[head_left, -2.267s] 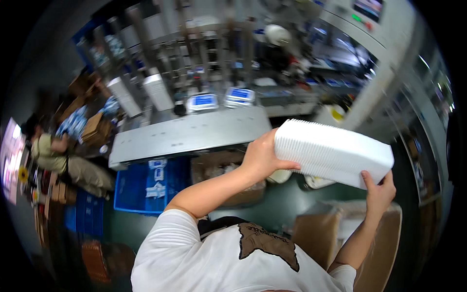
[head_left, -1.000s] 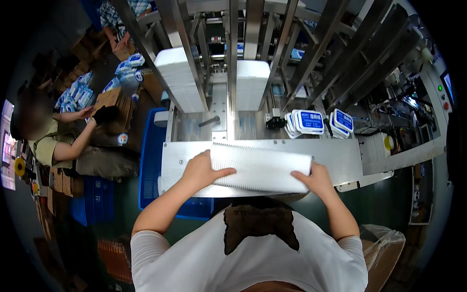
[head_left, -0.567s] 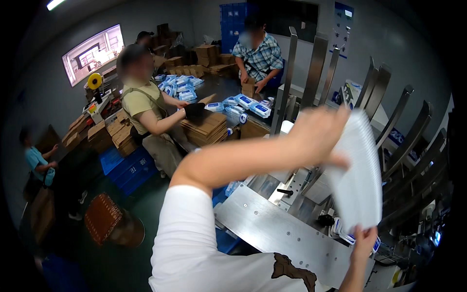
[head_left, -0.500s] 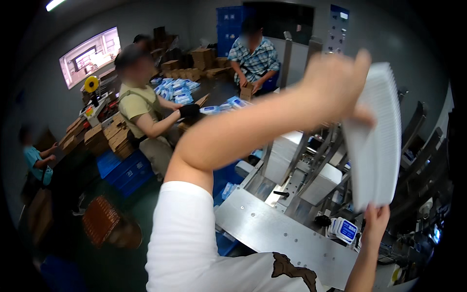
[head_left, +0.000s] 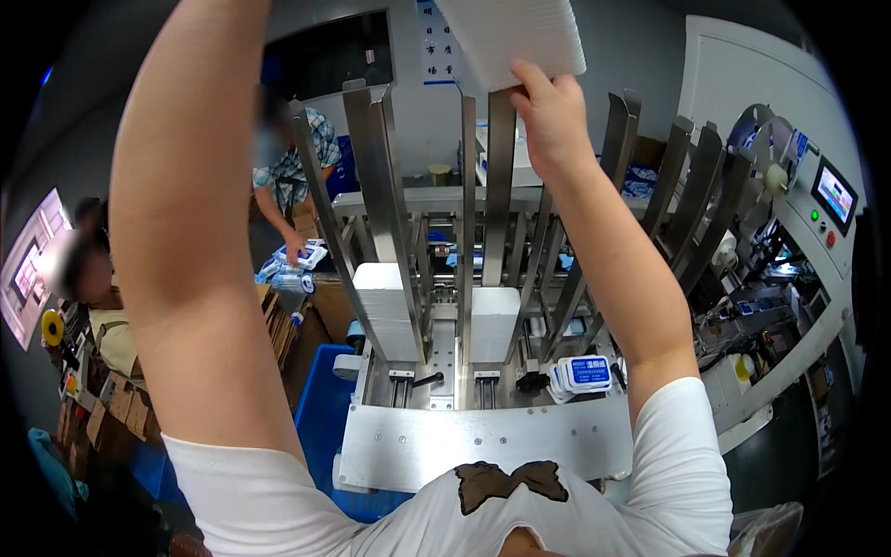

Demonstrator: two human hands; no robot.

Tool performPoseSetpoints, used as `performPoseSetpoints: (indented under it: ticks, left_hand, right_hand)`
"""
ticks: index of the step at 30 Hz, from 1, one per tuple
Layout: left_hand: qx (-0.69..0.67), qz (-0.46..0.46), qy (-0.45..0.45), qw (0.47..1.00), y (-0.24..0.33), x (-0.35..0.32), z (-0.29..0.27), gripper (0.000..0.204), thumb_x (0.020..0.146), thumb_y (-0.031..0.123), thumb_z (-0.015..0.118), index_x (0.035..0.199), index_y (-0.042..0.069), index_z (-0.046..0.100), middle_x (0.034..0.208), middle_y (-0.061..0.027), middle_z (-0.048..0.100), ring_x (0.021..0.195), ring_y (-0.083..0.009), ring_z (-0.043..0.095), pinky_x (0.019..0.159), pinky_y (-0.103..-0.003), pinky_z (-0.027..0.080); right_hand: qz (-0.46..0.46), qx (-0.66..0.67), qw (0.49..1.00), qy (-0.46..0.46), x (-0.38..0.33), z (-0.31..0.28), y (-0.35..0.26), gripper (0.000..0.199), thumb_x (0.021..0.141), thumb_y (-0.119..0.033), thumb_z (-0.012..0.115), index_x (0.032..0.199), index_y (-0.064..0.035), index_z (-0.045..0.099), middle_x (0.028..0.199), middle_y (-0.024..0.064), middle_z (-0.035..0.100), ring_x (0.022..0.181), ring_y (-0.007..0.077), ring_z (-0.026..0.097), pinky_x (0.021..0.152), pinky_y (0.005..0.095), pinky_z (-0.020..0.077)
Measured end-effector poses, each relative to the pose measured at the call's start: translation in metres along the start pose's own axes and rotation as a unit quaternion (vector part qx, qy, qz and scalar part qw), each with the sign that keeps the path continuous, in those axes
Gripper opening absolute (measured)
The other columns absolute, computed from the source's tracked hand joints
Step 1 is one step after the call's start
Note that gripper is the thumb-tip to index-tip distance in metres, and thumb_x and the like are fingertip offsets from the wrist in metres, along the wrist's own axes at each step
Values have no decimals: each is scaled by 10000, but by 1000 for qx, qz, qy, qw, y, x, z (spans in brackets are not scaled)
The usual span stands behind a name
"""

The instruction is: The person packs blue-wrapped product packets into cardboard boxes on a metal table. They then move to a large container to load white plastic trays into a packaging machine.

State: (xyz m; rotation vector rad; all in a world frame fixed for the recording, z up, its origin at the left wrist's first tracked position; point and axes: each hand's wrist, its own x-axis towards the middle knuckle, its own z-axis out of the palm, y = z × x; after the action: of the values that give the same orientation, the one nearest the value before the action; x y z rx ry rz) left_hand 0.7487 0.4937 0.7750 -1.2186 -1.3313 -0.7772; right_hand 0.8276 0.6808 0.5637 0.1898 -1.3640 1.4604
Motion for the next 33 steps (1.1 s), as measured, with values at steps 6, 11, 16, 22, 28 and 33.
performPoseSetpoints:
  ticks: [6,11,16,22,28,33]
  left_hand:
    - [11,-7,-42,999,-19,-21,38,835,597,365,889,1259,30,507,1218,-183,574,1168,-293,539,1005,-398,445]
    - [41,-5,-81,996,-20,-17,55,741,611,409,871,1151,17,547,1138,-186,600,1106,-311,566,947,-403,464]
    - [80,52,-144,985,7,-9,75,692,611,411,863,1084,-2,572,1057,-196,633,1043,-323,599,911,-384,482]
    - [81,91,-308,944,52,-50,85,683,593,421,866,1064,-9,623,1018,-206,669,951,-306,654,842,-371,535]
    - [170,162,-524,819,95,-134,147,616,634,463,834,1020,7,688,966,-140,702,897,-258,677,800,-346,560]
    - [236,196,-545,781,109,-178,139,494,659,421,823,980,62,710,958,-97,707,887,-225,683,773,-330,562]
  right_hand:
    - [59,84,994,-27,-4,-2,39,396,871,-92,621,1209,44,467,1193,114,525,1118,195,505,1007,338,385]
    - [122,157,980,-16,-10,1,31,387,861,-70,641,1192,31,469,1161,103,514,1092,191,498,1012,350,383]
    - [178,228,954,78,-16,-1,48,410,840,-27,650,1203,23,465,1174,119,503,1079,218,505,991,337,421]
    - [259,333,893,159,-81,-14,91,483,835,-33,605,1269,18,400,1278,141,453,1146,269,477,1052,371,381]
    - [395,343,800,293,-181,-81,173,415,783,-38,561,1181,-14,445,1225,134,478,1155,275,464,1054,380,361]
    - [478,387,749,247,-209,-84,172,411,785,-78,558,1149,50,417,1204,203,470,1135,306,479,1021,391,386]
